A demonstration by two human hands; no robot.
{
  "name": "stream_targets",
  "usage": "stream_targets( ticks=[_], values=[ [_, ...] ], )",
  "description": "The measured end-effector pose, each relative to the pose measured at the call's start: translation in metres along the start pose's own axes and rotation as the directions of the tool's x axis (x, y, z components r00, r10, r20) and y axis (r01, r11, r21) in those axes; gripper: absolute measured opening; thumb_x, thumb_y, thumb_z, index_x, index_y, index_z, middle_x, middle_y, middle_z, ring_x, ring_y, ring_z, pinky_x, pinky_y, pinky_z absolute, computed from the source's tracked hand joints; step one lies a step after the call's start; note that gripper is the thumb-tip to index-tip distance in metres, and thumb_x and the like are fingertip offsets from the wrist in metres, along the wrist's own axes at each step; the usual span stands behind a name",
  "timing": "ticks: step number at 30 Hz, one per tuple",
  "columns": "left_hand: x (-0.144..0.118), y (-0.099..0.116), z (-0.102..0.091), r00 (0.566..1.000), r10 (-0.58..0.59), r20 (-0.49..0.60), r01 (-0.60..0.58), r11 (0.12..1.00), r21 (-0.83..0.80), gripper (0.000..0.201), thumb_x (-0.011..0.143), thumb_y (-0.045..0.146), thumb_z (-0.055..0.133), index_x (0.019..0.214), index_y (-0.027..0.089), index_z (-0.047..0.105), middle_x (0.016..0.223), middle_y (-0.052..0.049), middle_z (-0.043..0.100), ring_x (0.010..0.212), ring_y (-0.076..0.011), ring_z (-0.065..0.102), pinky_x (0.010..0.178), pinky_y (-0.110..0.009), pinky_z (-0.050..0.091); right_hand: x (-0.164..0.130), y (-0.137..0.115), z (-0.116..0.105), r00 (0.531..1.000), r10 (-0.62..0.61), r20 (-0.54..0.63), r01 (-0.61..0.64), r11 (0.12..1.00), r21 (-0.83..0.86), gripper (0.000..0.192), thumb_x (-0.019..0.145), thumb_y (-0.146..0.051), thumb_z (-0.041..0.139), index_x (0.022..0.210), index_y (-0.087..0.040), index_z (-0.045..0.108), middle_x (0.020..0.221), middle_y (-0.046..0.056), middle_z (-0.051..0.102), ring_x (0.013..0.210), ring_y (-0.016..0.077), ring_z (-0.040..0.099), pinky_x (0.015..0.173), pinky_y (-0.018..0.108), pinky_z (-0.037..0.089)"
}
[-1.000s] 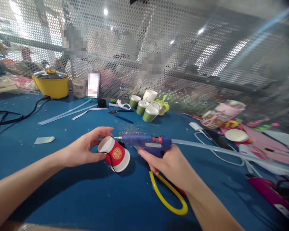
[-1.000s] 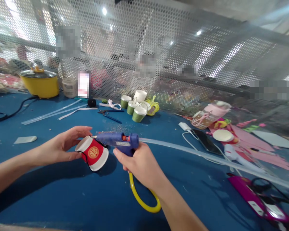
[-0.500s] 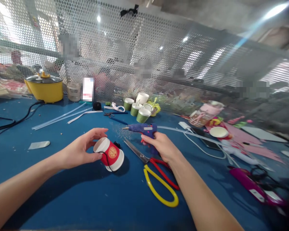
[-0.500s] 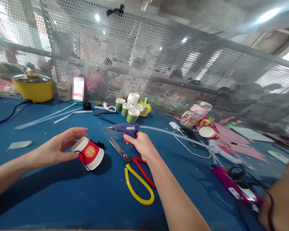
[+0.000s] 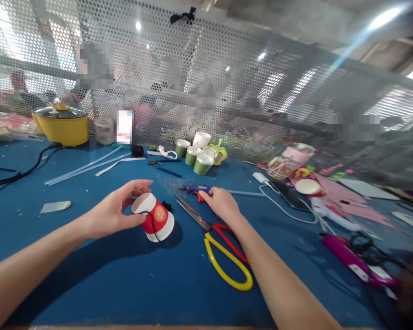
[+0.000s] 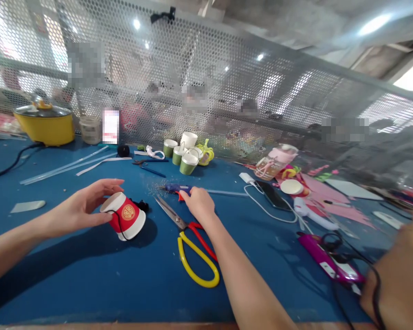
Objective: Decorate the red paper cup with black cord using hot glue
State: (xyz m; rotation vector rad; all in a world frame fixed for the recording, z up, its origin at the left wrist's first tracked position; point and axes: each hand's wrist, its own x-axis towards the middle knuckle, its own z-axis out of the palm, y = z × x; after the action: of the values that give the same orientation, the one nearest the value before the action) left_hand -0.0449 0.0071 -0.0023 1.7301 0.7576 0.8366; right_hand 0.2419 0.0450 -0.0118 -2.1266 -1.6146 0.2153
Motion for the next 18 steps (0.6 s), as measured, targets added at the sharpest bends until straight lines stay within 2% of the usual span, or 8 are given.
stream_targets(
  ticks=[3, 4, 7, 9, 10, 12, 14, 18],
  values=[
    [0.001, -0.001, 0.001, 1.000, 0.001, -0.027, -0.001, 1.000, -0.003, 0.054, 0.072, 0.020, 0.059, 0.120, 0.025, 0.036, 0.110, -0.005, 0.047, 0.104, -0.0198, 0.048, 0.091, -0.036, 0.039, -0.024, -0.023, -0.010, 0.987, -0.157, -0.027, 0.156, 0.988, -0.007, 0.014, 0.072, -0.031, 0.058, 0.066, -0.018, 0.057, 0.078, 0.006, 0.058, 0.079, 0.0191, 0.055, 0.068, 0.028, 0.040],
    [0.001, 0.000, 0.002, 0.999, 0.000, -0.039, 0.000, 1.000, -0.001, 0.053, 0.072, 0.019, 0.059, 0.119, 0.025, 0.036, 0.109, -0.005, 0.048, 0.103, -0.0199, 0.048, 0.090, -0.037, 0.040, -0.036, -0.033, -0.013, 0.955, -0.295, -0.013, 0.295, 0.955, 0.040, 0.016, 0.074, -0.033, 0.056, 0.068, -0.018, 0.057, 0.078, 0.005, 0.057, 0.074, 0.0168, 0.054, 0.066, 0.027, 0.041],
    [0.001, 0.002, 0.004, 0.997, -0.003, -0.079, 0.004, 1.000, 0.006, 0.053, 0.070, 0.018, 0.060, 0.117, 0.023, 0.037, 0.105, -0.005, 0.049, 0.100, -0.0200, 0.050, 0.088, -0.038, 0.040, -0.076, -0.062, -0.018, 0.787, -0.611, 0.087, 0.582, 0.781, 0.226, 0.022, 0.074, -0.040, 0.059, 0.075, -0.018, 0.056, 0.077, 0.003, 0.055, 0.069, 0.0146, 0.052, 0.063, 0.026, 0.043],
    [0.001, 0.003, 0.005, 0.994, -0.011, -0.104, 0.012, 1.000, 0.007, 0.052, 0.070, 0.019, 0.059, 0.117, 0.022, 0.037, 0.102, -0.005, 0.050, 0.097, -0.0197, 0.051, 0.086, -0.038, 0.041, -0.096, -0.074, -0.015, 0.696, -0.715, 0.066, 0.697, 0.696, 0.172, 0.031, 0.068, -0.045, 0.064, 0.077, -0.016, 0.055, 0.078, 0.005, 0.055, 0.074, 0.0178, 0.052, 0.066, 0.030, 0.042],
    [0.001, 0.004, 0.006, 0.993, -0.019, -0.117, 0.020, 1.000, 0.008, 0.052, 0.070, 0.019, 0.059, 0.117, 0.022, 0.037, 0.101, -0.005, 0.050, 0.095, -0.0195, 0.051, 0.085, -0.038, 0.042, -0.102, -0.077, -0.012, 0.677, -0.735, 0.034, 0.729, 0.677, 0.104, 0.036, 0.065, -0.048, 0.065, 0.076, -0.015, 0.054, 0.078, 0.006, 0.055, 0.073, 0.0196, 0.051, 0.066, 0.033, 0.042],
    [0.002, 0.005, 0.007, 0.990, -0.037, -0.138, 0.040, 0.999, 0.017, 0.052, 0.070, 0.020, 0.059, 0.117, 0.022, 0.037, 0.101, -0.005, 0.051, 0.093, -0.0191, 0.052, 0.084, -0.037, 0.042, -0.108, -0.078, -0.003, 0.663, -0.748, -0.008, 0.748, 0.663, 0.031, 0.034, 0.067, -0.045, 0.064, 0.075, -0.015, 0.054, 0.076, 0.008, 0.055, 0.072, 0.0207, 0.050, 0.065, 0.035, 0.041],
    [0.002, 0.005, 0.007, 0.987, -0.052, -0.149, 0.057, 0.998, 0.030, 0.053, 0.069, 0.020, 0.060, 0.117, 0.021, 0.037, 0.100, -0.005, 0.051, 0.092, -0.0190, 0.052, 0.083, -0.037, 0.042, -0.107, -0.076, 0.003, 0.676, -0.737, -0.021, 0.737, 0.674, 0.053, 0.020, 0.075, -0.034, 0.059, 0.072, -0.016, 0.052, 0.074, 0.007, 0.054, 0.071, 0.0194, 0.049, 0.063, 0.033, 0.041],
    [0.001, 0.005, 0.007, 0.991, -0.048, -0.126, 0.052, 0.998, 0.031, 0.054, 0.069, 0.020, 0.060, 0.117, 0.021, 0.037, 0.099, -0.004, 0.051, 0.092, -0.0190, 0.053, 0.083, -0.036, 0.043, -0.102, -0.075, 0.000, 0.750, -0.661, 0.033, 0.619, 0.718, 0.318, 0.015, 0.079, -0.019, 0.050, 0.065, -0.018, 0.047, 0.073, 0.003, 0.053, 0.068, 0.0146, 0.050, 0.061, 0.028, 0.041]
  ],
)
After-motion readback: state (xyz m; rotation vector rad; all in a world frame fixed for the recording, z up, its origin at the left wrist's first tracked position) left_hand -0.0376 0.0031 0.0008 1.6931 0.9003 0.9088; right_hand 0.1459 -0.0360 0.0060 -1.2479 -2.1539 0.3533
